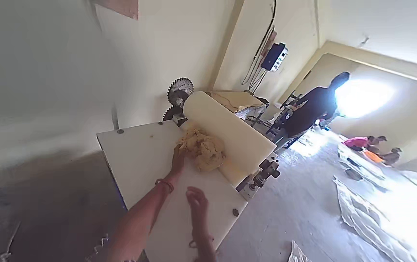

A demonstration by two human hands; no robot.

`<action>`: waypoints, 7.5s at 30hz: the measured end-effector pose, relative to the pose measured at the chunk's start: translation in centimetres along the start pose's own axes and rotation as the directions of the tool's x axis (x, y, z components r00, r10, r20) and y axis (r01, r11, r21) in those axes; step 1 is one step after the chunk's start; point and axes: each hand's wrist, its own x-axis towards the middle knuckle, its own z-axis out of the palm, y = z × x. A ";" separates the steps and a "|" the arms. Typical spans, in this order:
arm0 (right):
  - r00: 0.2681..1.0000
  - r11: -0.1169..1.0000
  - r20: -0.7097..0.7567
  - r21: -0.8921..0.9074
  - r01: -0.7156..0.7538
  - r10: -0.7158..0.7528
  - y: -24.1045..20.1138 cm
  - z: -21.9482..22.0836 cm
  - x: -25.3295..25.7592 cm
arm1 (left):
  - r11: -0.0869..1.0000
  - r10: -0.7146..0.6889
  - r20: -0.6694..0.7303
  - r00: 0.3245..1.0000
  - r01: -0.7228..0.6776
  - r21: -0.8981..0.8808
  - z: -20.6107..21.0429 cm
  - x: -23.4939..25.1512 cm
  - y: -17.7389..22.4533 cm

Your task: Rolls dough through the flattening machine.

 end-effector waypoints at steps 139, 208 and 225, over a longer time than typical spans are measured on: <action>0.959 0.411 0.281 -0.879 0.241 0.040 -17.0 -10.0 41.0 | 0.532 0.803 0.157 0.575 -0.810 0.247 6.9 21.5 -2.4; 0.195 0.301 -0.348 -0.925 -0.234 -0.917 4.5 -0.1 25.5 | 0.591 0.752 0.383 0.537 -0.806 -0.028 10.5 9.6 1.9; 0.271 0.288 -0.332 -0.939 -0.189 -0.904 4.3 -0.7 26.1 | 0.515 0.823 0.235 0.518 -0.854 0.076 13.2 10.6 -0.4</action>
